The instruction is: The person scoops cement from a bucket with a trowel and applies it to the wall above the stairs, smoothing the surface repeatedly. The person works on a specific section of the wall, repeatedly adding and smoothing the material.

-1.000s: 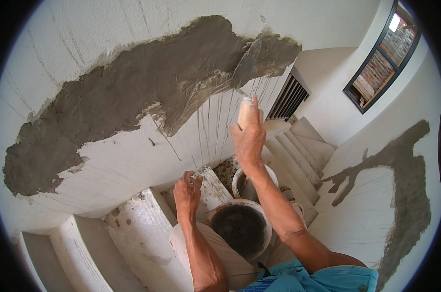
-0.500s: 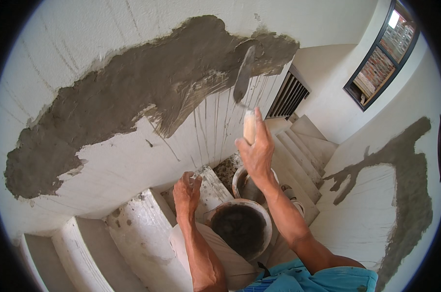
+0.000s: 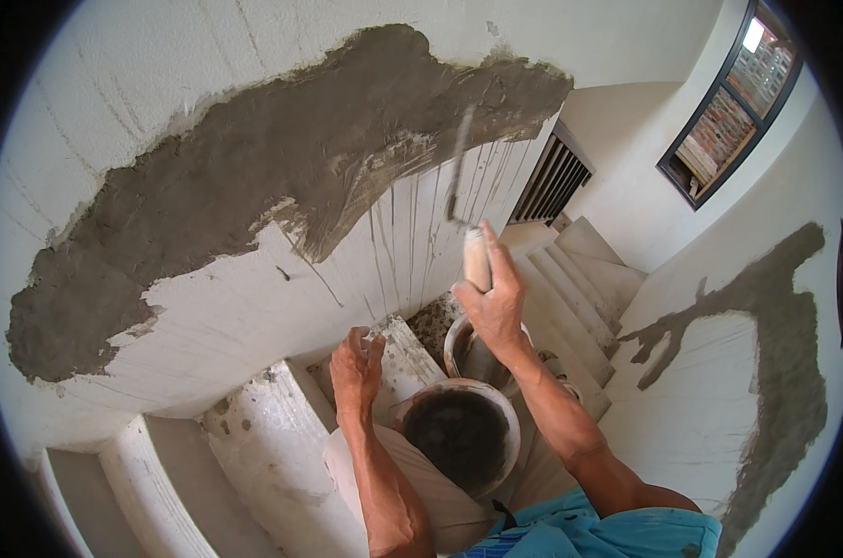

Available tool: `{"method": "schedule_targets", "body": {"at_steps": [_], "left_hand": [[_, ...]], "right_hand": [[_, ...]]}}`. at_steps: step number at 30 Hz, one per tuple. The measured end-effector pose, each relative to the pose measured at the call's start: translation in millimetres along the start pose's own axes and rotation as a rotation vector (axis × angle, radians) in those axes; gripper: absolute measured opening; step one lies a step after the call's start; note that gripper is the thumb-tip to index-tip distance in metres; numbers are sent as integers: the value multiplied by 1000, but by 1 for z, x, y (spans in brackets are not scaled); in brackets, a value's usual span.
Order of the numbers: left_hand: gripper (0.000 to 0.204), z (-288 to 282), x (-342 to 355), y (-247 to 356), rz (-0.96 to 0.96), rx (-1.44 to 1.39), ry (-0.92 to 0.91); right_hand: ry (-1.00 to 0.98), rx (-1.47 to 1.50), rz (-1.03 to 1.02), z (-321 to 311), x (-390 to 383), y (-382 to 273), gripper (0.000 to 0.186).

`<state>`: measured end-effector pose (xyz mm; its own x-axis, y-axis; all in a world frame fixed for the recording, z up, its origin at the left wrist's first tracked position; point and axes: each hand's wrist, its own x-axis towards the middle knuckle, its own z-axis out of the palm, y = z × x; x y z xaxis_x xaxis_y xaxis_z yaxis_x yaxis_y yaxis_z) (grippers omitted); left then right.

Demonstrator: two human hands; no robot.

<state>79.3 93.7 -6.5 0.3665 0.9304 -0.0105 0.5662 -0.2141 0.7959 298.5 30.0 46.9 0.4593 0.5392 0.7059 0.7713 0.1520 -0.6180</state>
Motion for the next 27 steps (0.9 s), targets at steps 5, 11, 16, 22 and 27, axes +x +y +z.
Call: {"method": "schedule_targets", "body": {"at_steps": [5, 11, 16, 22, 27], "left_hand": [[38, -3, 0, 2, 4, 7, -14], [38, -2, 0, 5, -7, 14, -11], [38, -2, 0, 1, -8, 24, -12], [39, -1, 0, 0, 13, 16, -8], [39, 0, 1, -2, 11, 18, -9]], "right_hand": [[93, 29, 172, -5, 20, 21, 78], [82, 44, 176, 2, 36, 32, 75], [-45, 138, 202, 0, 23, 9, 76], [5, 199, 136, -4, 22, 5, 77], [86, 54, 98, 4, 38, 10, 76]]}}
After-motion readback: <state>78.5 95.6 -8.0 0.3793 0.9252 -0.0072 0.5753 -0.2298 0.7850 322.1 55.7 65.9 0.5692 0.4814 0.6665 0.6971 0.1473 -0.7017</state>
